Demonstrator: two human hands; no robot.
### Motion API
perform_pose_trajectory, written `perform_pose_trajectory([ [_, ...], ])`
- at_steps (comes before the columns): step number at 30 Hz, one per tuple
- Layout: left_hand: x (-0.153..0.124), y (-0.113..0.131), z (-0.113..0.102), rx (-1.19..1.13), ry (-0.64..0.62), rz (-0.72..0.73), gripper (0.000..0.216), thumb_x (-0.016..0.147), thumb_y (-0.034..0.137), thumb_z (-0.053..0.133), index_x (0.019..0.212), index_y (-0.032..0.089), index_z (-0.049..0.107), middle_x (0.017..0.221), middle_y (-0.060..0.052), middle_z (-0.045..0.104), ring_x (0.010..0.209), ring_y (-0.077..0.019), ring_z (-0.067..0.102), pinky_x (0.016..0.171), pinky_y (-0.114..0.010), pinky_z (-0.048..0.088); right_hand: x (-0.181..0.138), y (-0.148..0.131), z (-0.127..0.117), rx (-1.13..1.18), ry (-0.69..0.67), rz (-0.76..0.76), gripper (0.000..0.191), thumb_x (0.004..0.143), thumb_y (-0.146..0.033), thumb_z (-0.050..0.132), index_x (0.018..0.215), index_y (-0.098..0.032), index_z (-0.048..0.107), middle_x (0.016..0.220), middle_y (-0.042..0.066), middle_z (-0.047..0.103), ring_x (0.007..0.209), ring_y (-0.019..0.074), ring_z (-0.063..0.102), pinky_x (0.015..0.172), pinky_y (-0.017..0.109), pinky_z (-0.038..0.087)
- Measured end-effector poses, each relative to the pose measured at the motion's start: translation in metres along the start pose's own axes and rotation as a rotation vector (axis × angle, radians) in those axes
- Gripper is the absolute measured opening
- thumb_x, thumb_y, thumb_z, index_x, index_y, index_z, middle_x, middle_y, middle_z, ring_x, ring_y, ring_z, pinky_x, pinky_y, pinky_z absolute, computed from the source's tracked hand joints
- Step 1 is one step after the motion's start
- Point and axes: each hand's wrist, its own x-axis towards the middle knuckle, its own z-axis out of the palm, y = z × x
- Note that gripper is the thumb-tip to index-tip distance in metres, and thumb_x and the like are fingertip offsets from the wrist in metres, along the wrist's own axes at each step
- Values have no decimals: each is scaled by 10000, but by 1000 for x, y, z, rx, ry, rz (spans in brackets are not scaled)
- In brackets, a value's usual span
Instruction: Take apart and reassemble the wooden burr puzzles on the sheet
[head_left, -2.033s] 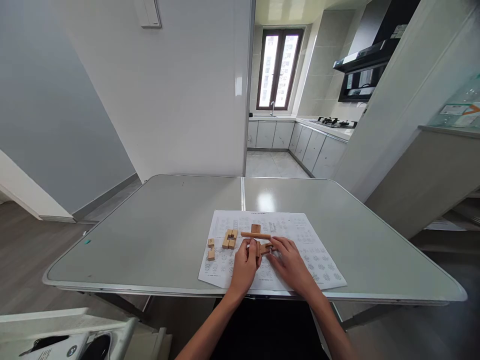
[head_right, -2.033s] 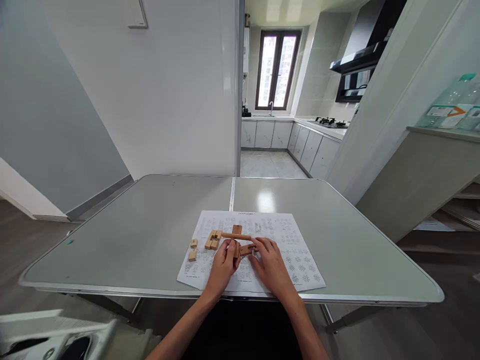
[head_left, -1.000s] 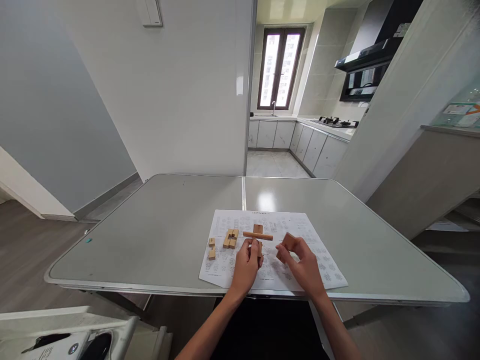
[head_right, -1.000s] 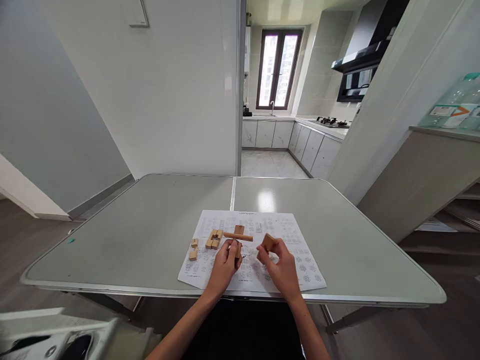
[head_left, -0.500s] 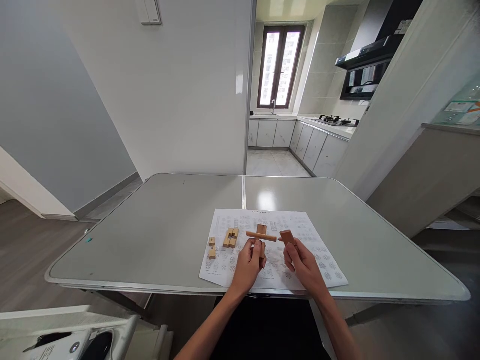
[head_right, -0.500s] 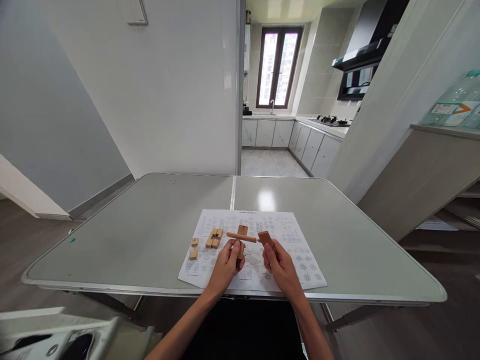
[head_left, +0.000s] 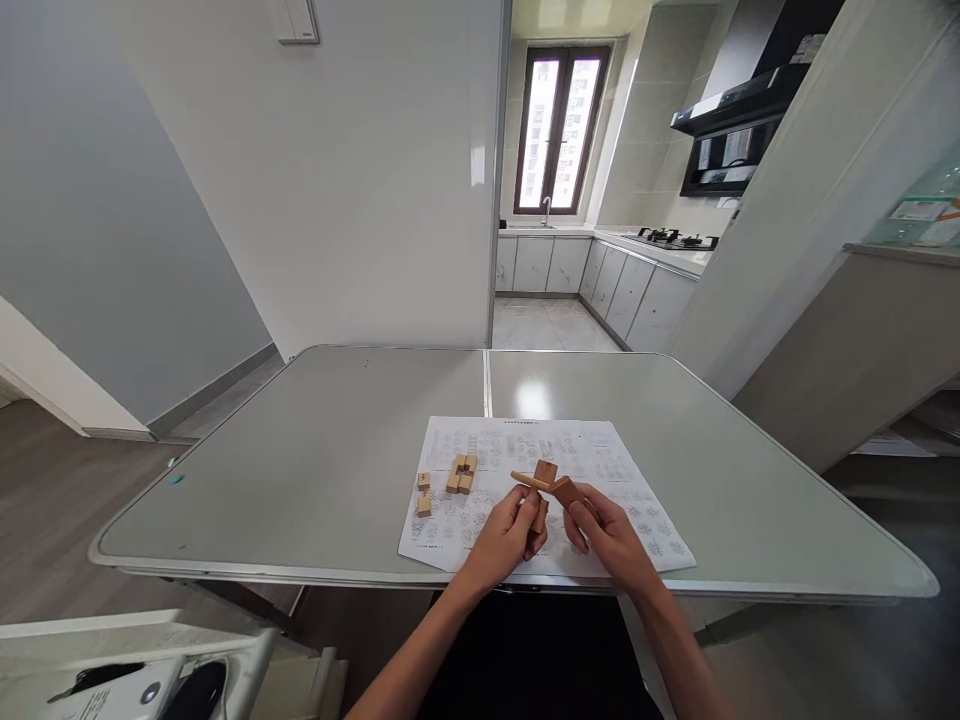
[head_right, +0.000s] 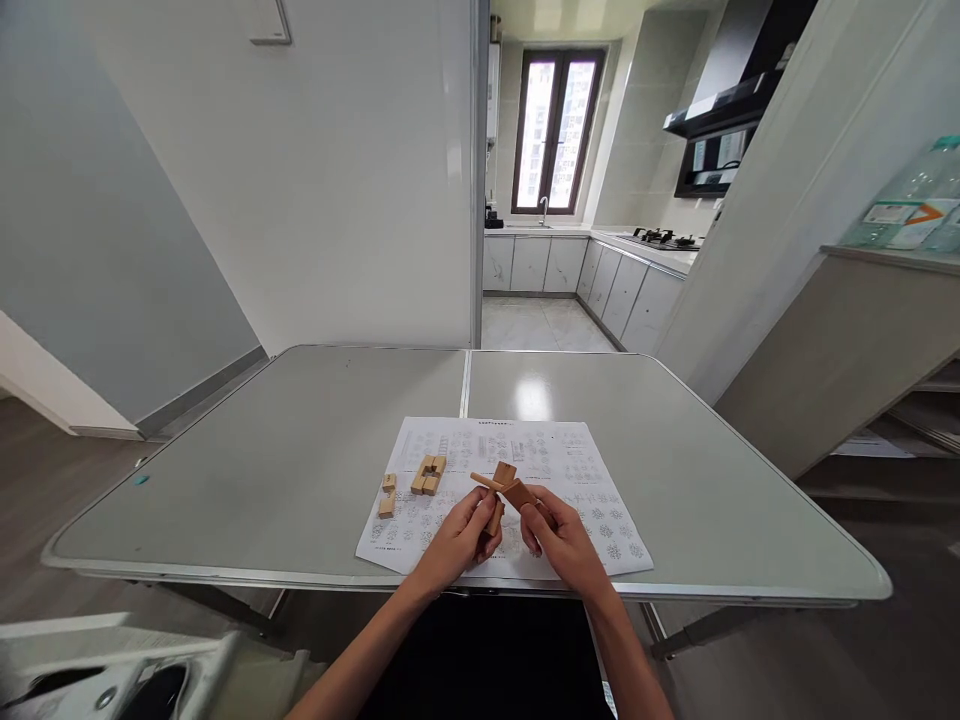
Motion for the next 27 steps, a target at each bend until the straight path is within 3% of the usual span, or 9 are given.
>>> perform_pose_trajectory([
  [9, 1, 1, -2, -154, -15, -73, 440, 906, 620, 602, 843, 215, 443, 628, 89, 355, 478, -66, 281, 467, -225, 202, -1, -5, -2, 63, -75, 18, 411, 1010, -539, 543, 1197, -191, 658, 569, -61, 499, 500, 131, 446, 567, 282, 395],
  [17, -1, 5, -4, -154, -38, -127, 404, 910, 576, 607, 826, 219, 436, 602, 104, 288, 455, -57, 175, 443, -224, 115, -2, 2, -4, 101, -103, 25, 439, 969, -562, 606, 1202, -193, 657, 560, -57, 522, 499, 139, 484, 558, 285, 423],
  [27, 3, -3, -10, -273, -44, -130, 390, 927, 551, 598, 835, 218, 417, 540, 122, 295, 430, -54, 160, 419, -199, 143, 0, -2, -1, 160, -127, 8, 434, 1020, -497, 565, 1384, -262, 535, 763, -19, 590, 547, 125, 486, 575, 298, 448],
])
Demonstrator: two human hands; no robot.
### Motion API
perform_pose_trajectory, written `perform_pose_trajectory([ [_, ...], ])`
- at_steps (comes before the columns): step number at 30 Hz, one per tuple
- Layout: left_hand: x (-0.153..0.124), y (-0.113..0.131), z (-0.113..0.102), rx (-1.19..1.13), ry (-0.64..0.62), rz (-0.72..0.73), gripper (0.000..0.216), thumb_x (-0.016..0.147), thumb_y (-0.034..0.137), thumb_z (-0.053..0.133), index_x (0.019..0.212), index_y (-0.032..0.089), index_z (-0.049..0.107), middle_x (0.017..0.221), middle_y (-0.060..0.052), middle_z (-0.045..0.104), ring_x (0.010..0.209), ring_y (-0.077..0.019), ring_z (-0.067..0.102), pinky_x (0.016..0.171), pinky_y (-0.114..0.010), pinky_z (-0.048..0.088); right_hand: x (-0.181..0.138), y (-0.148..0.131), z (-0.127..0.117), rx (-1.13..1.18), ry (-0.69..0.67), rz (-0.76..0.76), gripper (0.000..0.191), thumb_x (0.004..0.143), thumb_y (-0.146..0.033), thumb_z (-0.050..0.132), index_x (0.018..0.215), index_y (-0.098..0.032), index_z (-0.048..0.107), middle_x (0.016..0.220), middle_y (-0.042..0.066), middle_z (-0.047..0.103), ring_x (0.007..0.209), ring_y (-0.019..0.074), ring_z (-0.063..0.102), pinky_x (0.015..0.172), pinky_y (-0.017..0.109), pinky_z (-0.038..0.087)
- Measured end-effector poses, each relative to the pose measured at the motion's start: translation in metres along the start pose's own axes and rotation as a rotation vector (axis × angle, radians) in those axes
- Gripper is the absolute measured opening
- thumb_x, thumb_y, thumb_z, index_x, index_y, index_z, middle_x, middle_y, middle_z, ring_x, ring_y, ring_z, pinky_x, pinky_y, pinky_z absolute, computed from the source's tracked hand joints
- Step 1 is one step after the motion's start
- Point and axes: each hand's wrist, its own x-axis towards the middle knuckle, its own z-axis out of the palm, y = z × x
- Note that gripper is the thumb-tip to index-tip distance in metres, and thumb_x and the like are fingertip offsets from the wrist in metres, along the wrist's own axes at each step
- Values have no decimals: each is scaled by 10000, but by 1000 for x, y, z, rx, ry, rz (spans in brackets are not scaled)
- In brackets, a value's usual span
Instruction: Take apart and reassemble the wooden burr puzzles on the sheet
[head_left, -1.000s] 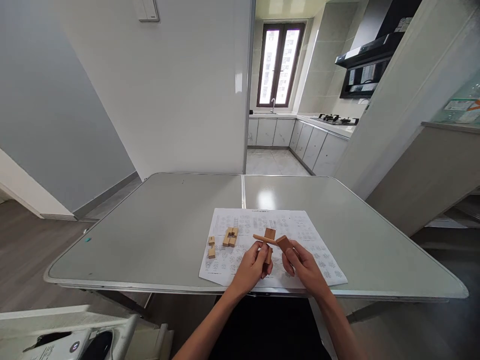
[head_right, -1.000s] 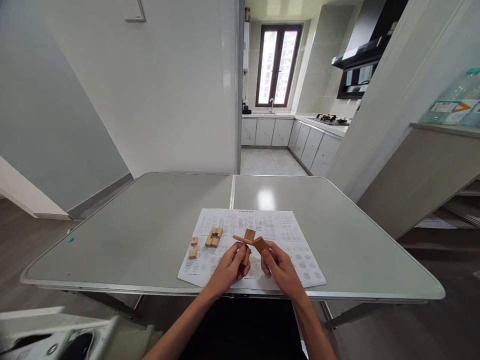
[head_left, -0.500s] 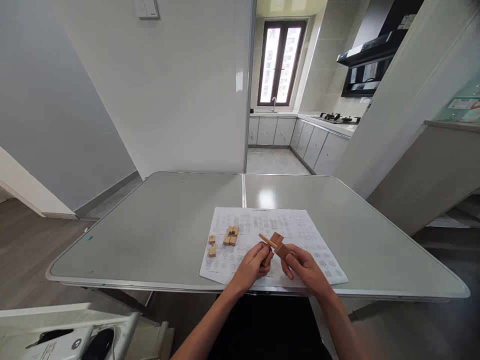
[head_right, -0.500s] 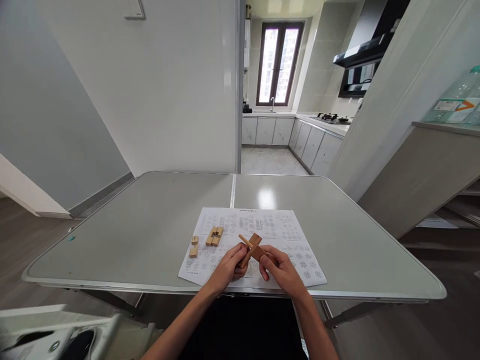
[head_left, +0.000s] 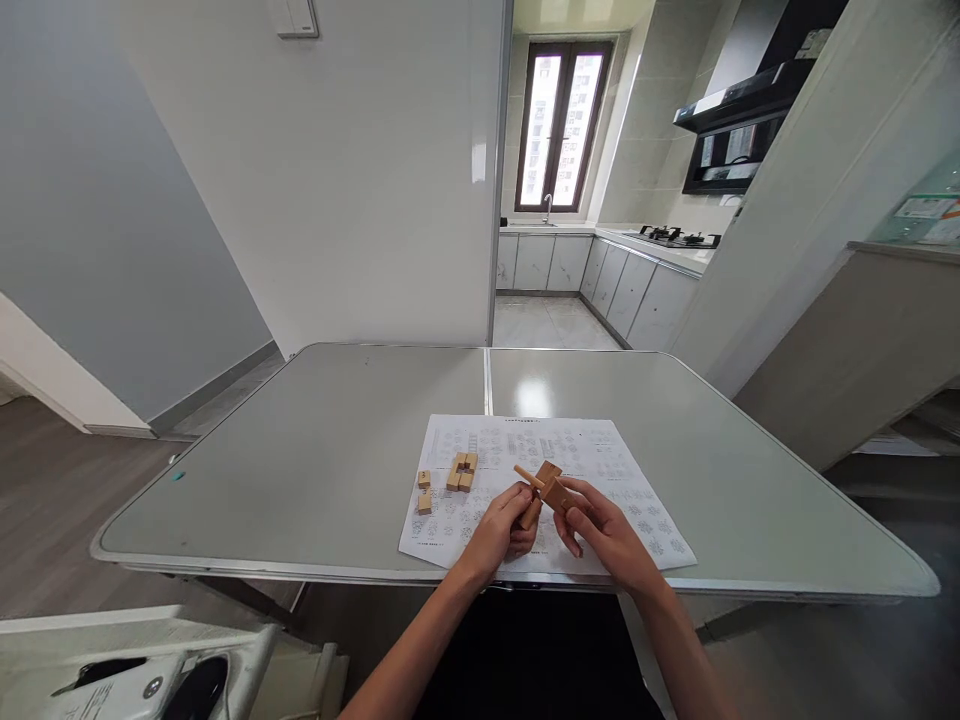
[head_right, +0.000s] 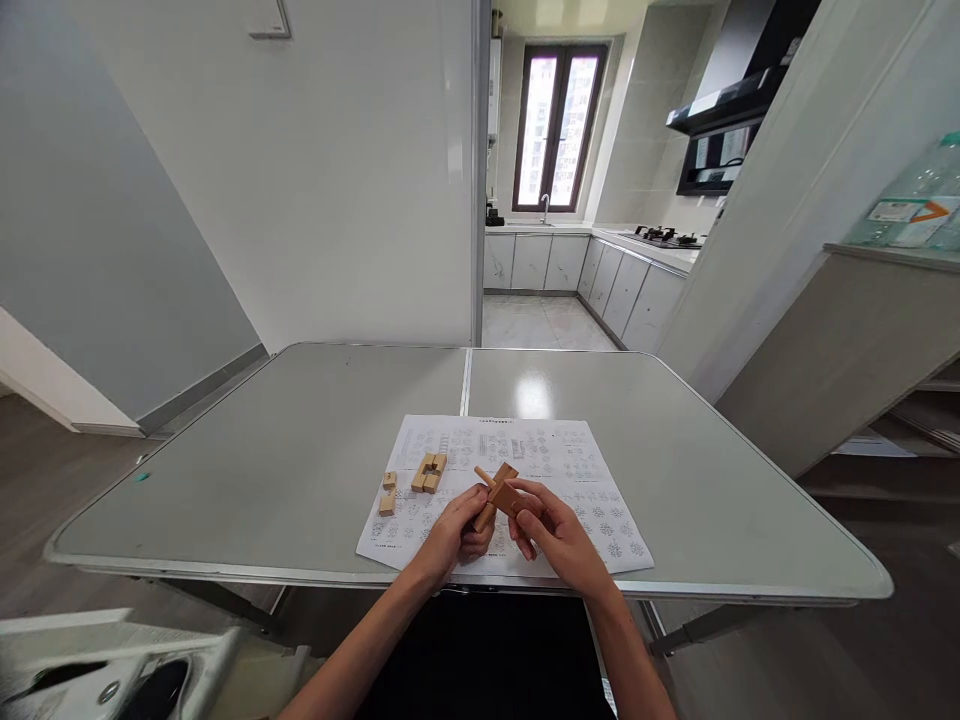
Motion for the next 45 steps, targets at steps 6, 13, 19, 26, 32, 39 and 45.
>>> perform_pose_trajectory([
  [6, 1, 0, -1, -30, 29, 22, 386, 923, 559, 591, 872, 204, 447, 561, 119, 316, 435, -52, 165, 423, -196, 148, 1, -6, 3, 36, 8, 1, 405, 1052, -444, 520, 1429, -306, 466, 949, 25, 636, 584, 118, 543, 562, 288, 457],
  [13, -4, -1, 4, 167, 7, -9, 391, 951, 563, 562, 1004, 177, 535, 628, 100, 325, 475, -64, 198, 441, -207, 152, 6, -4, 4, -36, 29, 55, 339, 1017, -532, 550, 1177, -233, 565, 859, 11, 609, 632, 141, 593, 561, 274, 446],
  [19, -6, -1, 10, 366, 69, 67, 400, 1024, 551, 399, 889, 190, 502, 645, 74, 352, 525, -89, 251, 493, -239, 219, 7, -5, 5, -115, 77, 74, 381, 1002, -584, 539, 1097, -218, 585, 723, -24, 566, 609, 151, 550, 575, 281, 439],
  [26, -8, 5, 14, 464, 60, 61, 462, 1031, 587, 356, 888, 188, 539, 615, 70, 357, 531, -108, 260, 506, -259, 229, 8, 0, 3, -126, 166, 28, 356, 996, -555, 569, 1100, -217, 604, 801, -4, 593, 617, 136, 512, 583, 278, 431],
  [32, -10, 8, 13, 318, -21, 26, 444, 996, 623, 438, 847, 205, 468, 598, 97, 345, 483, -78, 211, 462, -235, 209, 8, 4, 1, -69, 183, 48, 362, 982, -572, 583, 1098, -229, 589, 785, -9, 595, 608, 137, 516, 573, 275, 434],
  [39, -12, 8, 9, 219, -143, -28, 492, 949, 677, 512, 800, 226, 387, 557, 129, 305, 418, -47, 210, 426, -219, 221, 4, -1, 0, -115, 164, 54, 365, 970, -578, 596, 1044, -221, 602, 677, -37, 525, 584, 142, 493, 585, 283, 427],
  [45, -10, 7, 7, 218, -167, -48, 497, 945, 685, 514, 803, 228, 379, 537, 142, 273, 406, -43, 193, 421, -213, 216, 2, 2, -3, -149, 183, 18, 322, 982, -537, 597, 1044, -221, 610, 707, -27, 552, 593, 128, 469, 595, 270, 427],
])
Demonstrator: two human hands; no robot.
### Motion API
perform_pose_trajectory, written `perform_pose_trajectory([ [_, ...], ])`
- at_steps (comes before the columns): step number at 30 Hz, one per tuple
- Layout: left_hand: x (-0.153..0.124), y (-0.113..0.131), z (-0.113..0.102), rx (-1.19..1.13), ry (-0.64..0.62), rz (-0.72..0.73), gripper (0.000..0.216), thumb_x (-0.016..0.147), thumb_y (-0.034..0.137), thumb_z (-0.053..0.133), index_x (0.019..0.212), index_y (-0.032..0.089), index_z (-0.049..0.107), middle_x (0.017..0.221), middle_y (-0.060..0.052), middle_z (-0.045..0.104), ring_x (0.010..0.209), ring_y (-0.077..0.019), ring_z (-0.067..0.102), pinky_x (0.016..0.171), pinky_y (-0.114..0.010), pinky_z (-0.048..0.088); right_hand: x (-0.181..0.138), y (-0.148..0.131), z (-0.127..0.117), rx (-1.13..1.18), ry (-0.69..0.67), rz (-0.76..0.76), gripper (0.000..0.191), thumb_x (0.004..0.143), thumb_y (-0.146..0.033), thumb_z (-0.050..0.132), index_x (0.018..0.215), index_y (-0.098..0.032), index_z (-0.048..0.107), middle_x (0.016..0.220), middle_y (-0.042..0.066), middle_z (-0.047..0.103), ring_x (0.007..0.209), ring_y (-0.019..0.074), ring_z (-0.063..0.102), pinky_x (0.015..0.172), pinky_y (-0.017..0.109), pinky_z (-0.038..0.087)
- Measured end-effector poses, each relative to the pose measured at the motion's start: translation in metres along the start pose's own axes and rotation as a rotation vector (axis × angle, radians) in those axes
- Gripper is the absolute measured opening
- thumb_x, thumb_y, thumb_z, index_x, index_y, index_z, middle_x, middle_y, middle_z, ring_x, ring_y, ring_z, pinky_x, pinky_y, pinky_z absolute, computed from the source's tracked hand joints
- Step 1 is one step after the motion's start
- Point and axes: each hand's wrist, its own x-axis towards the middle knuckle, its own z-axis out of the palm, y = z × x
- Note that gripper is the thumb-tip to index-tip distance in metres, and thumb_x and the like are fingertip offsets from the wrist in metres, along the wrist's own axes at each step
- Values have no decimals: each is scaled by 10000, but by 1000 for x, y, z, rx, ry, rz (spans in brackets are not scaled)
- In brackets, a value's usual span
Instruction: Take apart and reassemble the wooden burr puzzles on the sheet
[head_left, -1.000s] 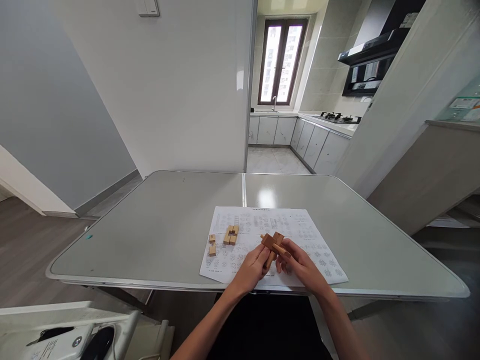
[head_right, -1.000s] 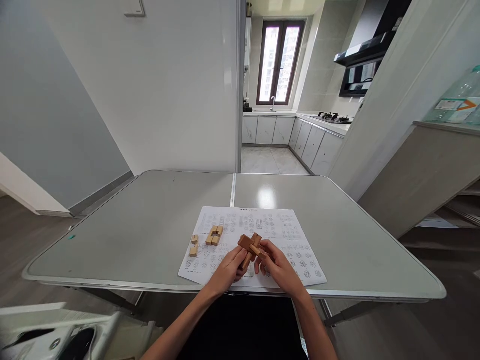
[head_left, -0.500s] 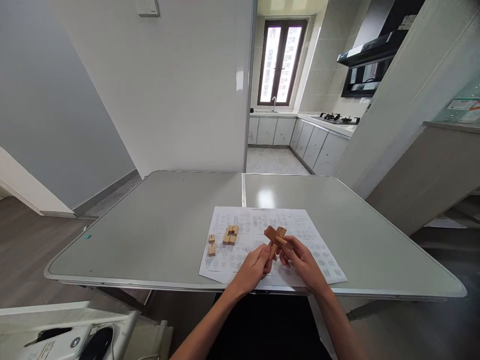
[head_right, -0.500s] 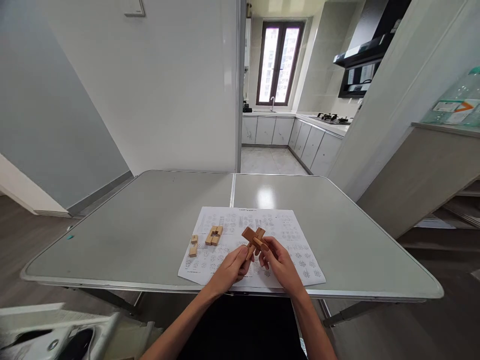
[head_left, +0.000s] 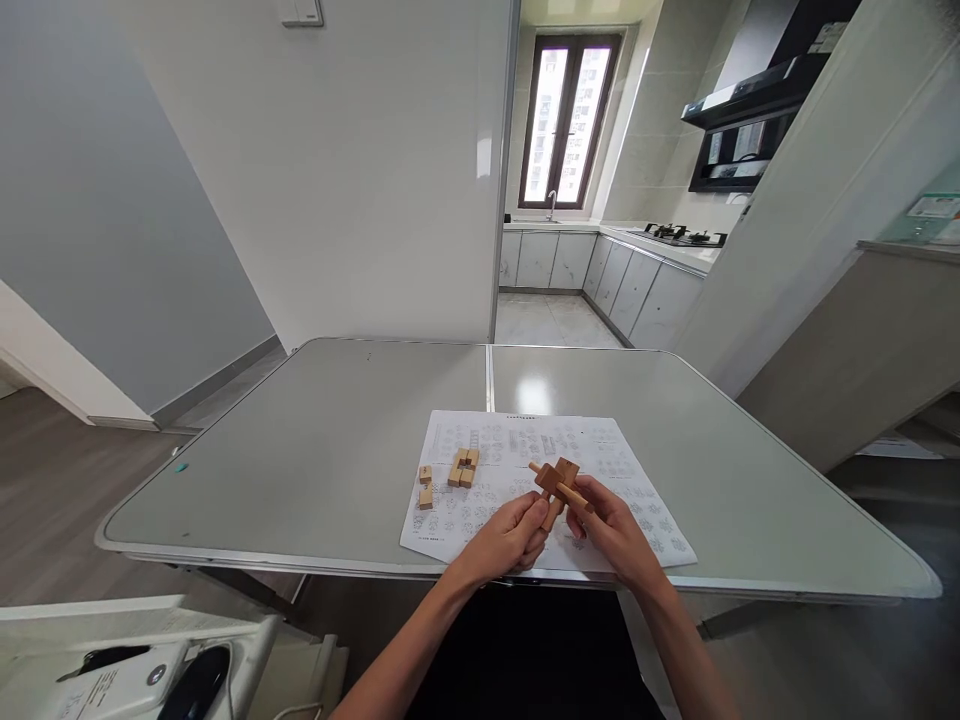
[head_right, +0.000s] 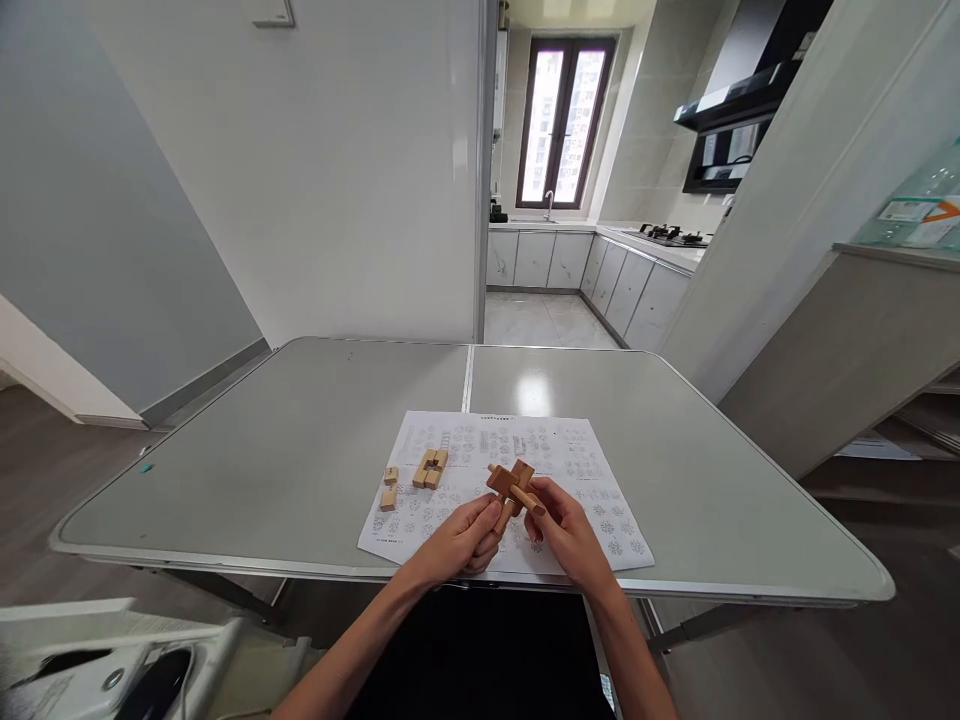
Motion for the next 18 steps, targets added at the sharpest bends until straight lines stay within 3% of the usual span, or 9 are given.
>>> perform_pose_trajectory([
  [11, 0, 1, 0, 24, -14, 16, 479, 973, 670, 471, 817, 224, 394, 523, 132, 288, 401, -54, 205, 406, -212, 217, 1, -6, 3, -30, 23, 58, 434, 936, -608, 626, 1096, -206, 663, 691, -16, 571, 566, 138, 452, 573, 282, 412],
  [18, 0, 2, 0, -36, -49, 1, 418, 1019, 607, 414, 912, 207, 467, 519, 113, 299, 423, -66, 155, 410, -237, 145, 3, -9, 6, -6, 39, 72, 423, 948, -572, 632, 1150, -202, 679, 800, 15, 640, 573, 120, 446, 578, 274, 402],
])
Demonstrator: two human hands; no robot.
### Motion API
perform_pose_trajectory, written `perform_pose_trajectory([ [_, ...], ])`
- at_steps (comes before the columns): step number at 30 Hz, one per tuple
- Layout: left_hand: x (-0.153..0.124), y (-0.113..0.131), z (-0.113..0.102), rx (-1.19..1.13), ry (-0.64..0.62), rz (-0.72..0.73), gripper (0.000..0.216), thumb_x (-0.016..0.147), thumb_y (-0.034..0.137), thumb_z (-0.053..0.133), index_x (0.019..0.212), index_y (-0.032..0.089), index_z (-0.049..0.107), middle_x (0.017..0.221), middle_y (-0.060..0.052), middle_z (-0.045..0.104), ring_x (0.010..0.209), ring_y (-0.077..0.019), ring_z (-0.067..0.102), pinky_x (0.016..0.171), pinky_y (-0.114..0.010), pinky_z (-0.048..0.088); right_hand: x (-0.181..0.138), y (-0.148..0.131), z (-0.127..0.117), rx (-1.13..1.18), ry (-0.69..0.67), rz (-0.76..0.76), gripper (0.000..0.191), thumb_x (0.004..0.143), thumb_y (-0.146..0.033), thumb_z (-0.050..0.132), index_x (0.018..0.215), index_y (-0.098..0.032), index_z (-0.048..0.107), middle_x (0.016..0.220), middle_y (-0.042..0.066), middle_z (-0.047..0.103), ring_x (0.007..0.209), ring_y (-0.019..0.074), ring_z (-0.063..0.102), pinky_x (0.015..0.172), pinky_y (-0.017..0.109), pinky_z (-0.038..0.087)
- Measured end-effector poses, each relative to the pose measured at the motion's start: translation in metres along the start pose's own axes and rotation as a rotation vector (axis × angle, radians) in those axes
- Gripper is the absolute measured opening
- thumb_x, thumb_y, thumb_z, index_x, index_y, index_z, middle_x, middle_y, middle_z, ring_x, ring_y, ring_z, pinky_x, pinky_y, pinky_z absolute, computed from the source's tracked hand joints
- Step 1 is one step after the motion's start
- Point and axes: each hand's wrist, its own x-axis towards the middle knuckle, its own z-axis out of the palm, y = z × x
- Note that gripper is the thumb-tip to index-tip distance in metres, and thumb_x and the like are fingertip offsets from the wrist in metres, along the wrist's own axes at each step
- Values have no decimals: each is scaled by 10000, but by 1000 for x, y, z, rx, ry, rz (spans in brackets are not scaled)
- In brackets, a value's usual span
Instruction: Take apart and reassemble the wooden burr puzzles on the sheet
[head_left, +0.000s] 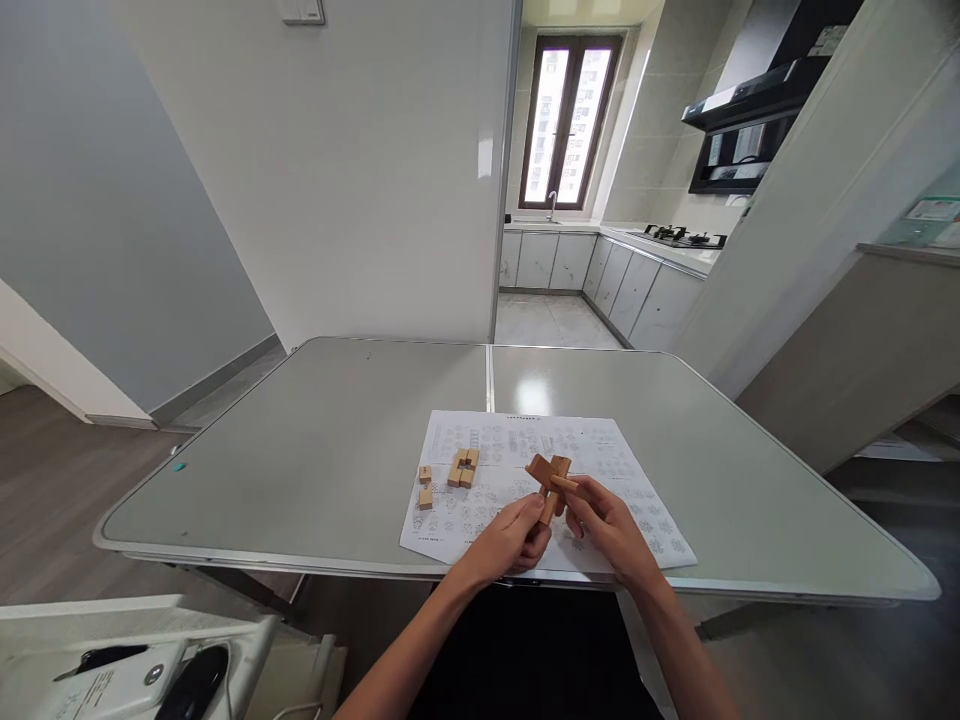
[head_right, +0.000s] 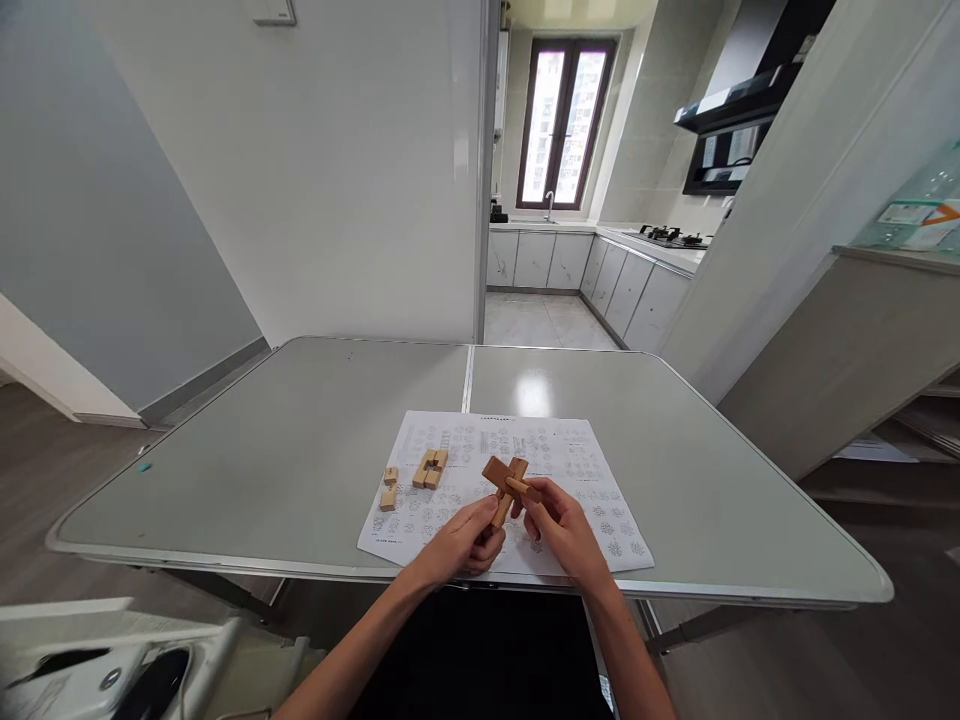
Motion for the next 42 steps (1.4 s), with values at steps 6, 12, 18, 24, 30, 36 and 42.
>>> perform_pose_trajectory([
  [6, -1, 0, -1, -6, -10, 28, 403, 1020, 593, 416, 937, 203, 476, 525, 113, 305, 423, -66, 159, 407, -229, 137, 2, 4, -2, 19, -68, -2, 445, 948, -578, 632, 1163, -191, 679, 771, 0, 599, 551, 109, 410, 541, 265, 364],
  [12, -1, 1, -2, -5, -14, 35, 389, 1013, 575, 429, 910, 202, 471, 514, 124, 287, 409, -65, 190, 407, -206, 178, -2, 10, -6, 56, -121, 44, 441, 939, -591, 643, 1132, -196, 677, 726, -8, 535, 621, 132, 430, 523, 243, 332],
  [18, 1, -3, -3, -53, -28, 61, 412, 1014, 592, 428, 930, 193, 485, 512, 131, 281, 396, -63, 200, 406, -195, 183, -4, 4, -2, 63, -194, 26, 445, 972, -612, 573, 1135, -203, 641, 728, -30, 517, 513, 96, 349, 492, 256, 284],
  [24, 3, -4, -3, -151, -9, 54, 427, 1011, 592, 445, 898, 183, 493, 533, 110, 345, 403, -56, 225, 414, -197, 191, -1, 1, 0, 41, -125, -34, 365, 1006, -560, 544, 1081, -211, 619, 801, -13, 574, 524, 104, 405, 544, 278, 349],
  [30, 2, -2, -2, -113, 26, 41, 450, 948, 623, 576, 918, 184, 485, 571, 112, 383, 419, -41, 230, 430, -200, 205, 0, 4, 0, 57, -23, -44, 366, 992, -572, 560, 953, -213, 616, 779, -9, 571, 531, 109, 394, 544, 283, 371],
  [36, 2, -2, -2, -78, 30, 52, 476, 924, 649, 597, 883, 193, 467, 552, 121, 370, 412, -38, 245, 430, -200, 214, -2, 8, -2, 139, -44, 35, 360, 950, -577, 626, 928, -218, 602, 705, -34, 443, 565, 115, 330, 470, 239, 273],
  [42, 1, -3, -2, -64, 4, 73, 464, 945, 648, 565, 886, 203, 446, 554, 122, 377, 403, -40, 259, 421, -189, 215, -3, 14, -5, 193, -92, 50, 359, 953, -556, 639, 879, -212, 569, 701, -39, 419, 551, 94, 267, 459, 233, 200],
])
